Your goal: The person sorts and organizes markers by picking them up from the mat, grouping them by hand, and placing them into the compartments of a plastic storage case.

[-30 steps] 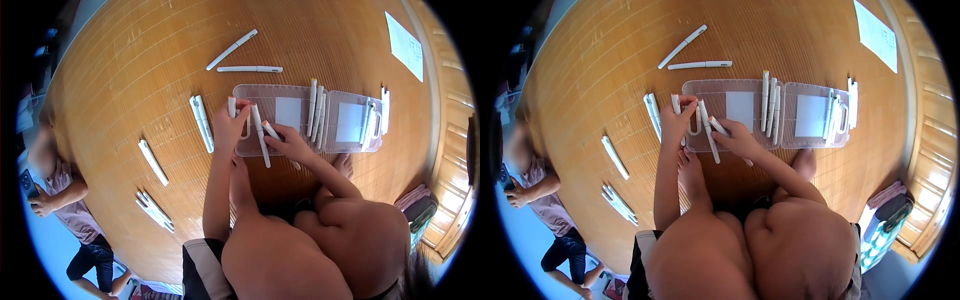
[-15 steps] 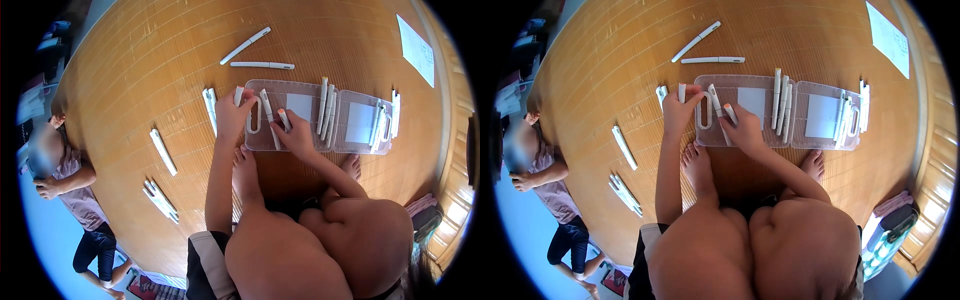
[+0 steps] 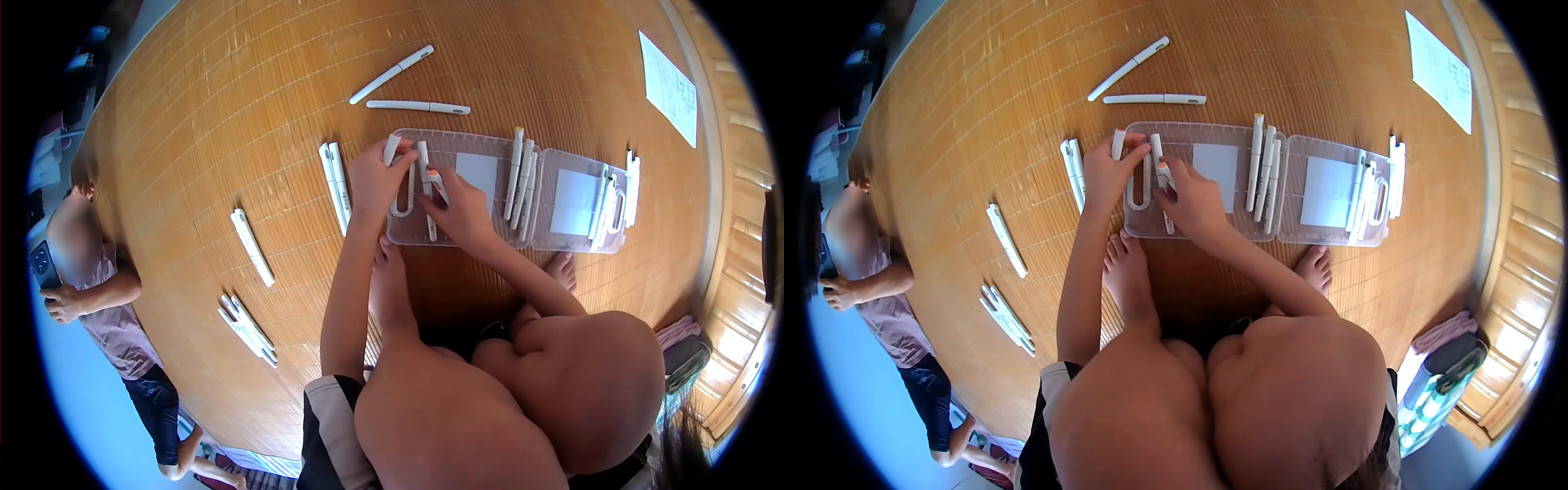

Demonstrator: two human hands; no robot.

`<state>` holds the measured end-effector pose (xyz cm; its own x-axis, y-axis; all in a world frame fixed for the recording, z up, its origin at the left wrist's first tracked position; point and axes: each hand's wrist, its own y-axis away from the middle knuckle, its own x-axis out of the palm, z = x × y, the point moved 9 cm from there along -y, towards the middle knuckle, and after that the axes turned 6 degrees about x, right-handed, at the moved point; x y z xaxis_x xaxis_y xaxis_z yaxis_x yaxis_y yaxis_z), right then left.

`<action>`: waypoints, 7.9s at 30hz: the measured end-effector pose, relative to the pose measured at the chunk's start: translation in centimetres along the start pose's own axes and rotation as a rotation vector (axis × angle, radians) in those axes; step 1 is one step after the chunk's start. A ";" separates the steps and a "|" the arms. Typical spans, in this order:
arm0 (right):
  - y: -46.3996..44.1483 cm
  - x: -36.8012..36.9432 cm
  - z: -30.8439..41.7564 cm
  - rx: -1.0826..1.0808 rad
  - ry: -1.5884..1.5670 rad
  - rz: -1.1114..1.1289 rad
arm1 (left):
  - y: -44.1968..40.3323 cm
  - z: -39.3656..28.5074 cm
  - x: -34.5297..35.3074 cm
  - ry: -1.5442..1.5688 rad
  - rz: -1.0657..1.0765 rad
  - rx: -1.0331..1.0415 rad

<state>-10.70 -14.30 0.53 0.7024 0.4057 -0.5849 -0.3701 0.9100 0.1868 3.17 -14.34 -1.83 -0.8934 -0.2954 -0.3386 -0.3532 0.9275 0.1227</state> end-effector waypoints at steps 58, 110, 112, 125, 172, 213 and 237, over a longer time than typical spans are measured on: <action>-1.8 -0.7 -4.1 0.278 -0.744 0.143 | 2.6 -2.1 -2.0 0.038 -0.018 -0.008; -5.8 -0.9 0.2 -0.192 0.084 0.033 | 8.5 -1.5 2.6 -0.630 0.077 0.173; -5.7 -1.1 0.4 -0.213 0.097 0.023 | 8.4 -1.6 2.4 -0.612 0.081 0.159; -5.5 -1.1 -0.2 -0.156 -0.004 0.037 | 8.8 -1.4 2.3 -0.587 0.095 0.124; -6.6 -2.0 -0.1 0.018 0.014 0.003 | 8.8 -1.1 2.2 -0.516 0.070 0.189; -1.8 -1.4 1.9 -0.020 -0.516 0.280 | 9.0 -3.2 -2.1 0.620 -0.013 -0.263; 2.6 -3.8 -4.1 0.193 -0.481 0.114 | -0.7 -3.7 0.9 -0.642 -0.150 0.308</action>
<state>-16.80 -13.87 0.04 0.8805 0.4550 -0.1329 -0.3736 0.8387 0.3963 1.58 -16.13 1.27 -0.4685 -0.3197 -0.8236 -0.2804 0.9378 -0.2045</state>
